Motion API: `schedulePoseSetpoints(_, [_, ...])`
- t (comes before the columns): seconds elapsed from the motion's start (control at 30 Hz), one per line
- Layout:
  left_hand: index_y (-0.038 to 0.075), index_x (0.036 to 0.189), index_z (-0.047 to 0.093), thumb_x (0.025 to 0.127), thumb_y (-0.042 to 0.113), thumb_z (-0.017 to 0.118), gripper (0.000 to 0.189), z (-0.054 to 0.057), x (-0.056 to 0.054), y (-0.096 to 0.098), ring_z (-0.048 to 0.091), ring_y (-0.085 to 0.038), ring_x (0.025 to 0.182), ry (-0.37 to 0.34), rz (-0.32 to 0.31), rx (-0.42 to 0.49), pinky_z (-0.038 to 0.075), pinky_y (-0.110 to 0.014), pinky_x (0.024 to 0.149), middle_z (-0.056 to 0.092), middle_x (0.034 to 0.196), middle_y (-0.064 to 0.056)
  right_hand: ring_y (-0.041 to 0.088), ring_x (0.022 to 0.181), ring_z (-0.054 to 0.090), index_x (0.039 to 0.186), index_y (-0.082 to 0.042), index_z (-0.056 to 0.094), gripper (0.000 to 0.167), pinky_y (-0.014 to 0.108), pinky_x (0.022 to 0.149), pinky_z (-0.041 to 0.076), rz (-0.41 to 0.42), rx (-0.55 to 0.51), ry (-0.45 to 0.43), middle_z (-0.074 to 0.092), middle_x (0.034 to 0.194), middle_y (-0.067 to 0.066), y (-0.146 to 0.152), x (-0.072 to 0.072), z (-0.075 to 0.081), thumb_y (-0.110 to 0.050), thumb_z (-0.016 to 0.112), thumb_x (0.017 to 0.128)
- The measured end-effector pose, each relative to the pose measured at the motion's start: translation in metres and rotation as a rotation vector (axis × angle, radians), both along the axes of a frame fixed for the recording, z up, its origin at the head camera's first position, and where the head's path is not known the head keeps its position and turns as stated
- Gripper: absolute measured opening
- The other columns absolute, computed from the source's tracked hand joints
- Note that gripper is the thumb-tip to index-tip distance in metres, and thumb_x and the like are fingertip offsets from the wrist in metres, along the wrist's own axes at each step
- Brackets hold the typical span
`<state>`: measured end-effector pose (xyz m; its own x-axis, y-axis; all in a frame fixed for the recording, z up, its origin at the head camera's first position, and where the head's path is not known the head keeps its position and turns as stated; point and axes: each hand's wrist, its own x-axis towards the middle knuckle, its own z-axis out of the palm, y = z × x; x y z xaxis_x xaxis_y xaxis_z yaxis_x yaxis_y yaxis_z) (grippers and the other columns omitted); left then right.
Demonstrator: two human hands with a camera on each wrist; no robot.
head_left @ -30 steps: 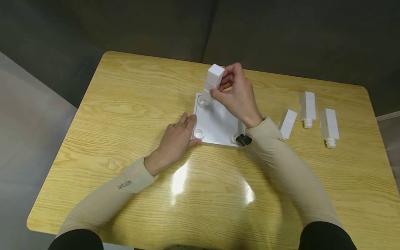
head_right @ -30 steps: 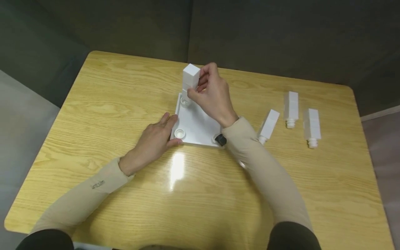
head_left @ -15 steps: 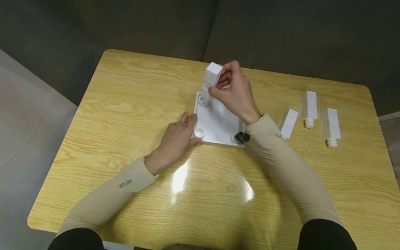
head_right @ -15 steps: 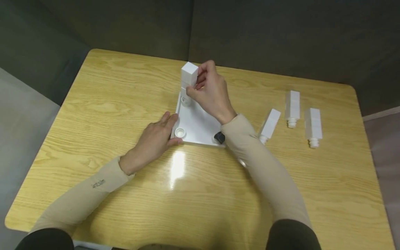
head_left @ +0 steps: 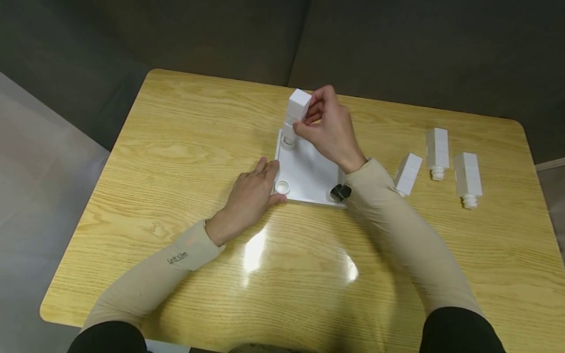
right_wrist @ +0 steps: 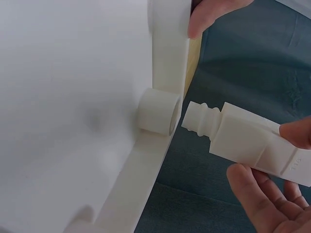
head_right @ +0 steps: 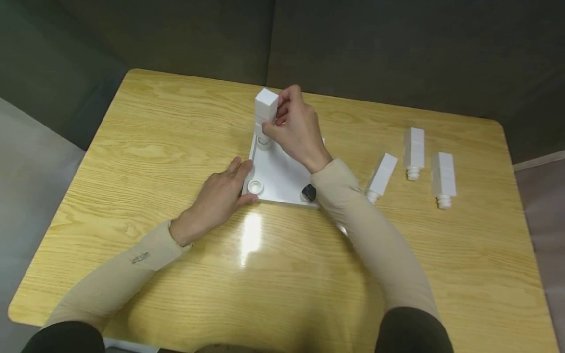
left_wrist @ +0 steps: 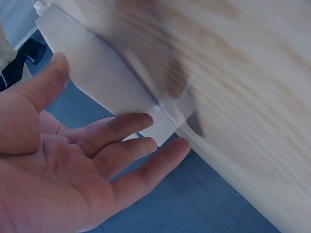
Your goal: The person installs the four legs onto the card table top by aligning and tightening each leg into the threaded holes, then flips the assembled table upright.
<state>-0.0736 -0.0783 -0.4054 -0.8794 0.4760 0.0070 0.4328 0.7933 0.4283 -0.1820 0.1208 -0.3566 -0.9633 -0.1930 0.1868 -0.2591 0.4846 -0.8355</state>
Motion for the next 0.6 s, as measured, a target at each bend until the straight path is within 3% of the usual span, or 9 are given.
schedulePoseSetpoints(0.6, [-0.014, 0.155, 0.044, 0.094, 0.033, 0.083, 0.086, 0.0037, 0.0008, 0.0025, 0.042, -0.042, 0.152, -0.041, 0.015, -0.007, 0.054, -0.065, 0.104, 0.048, 0.158, -0.029, 0.024, 0.091, 0.072, 0.119, -0.004, 0.052, 0.041, 0.018, 0.078, 0.055, 0.008, 0.003, -0.036, 0.074, 0.100, 0.017, 0.0007, -0.0009, -0.0073, 0.000, 0.080, 0.088])
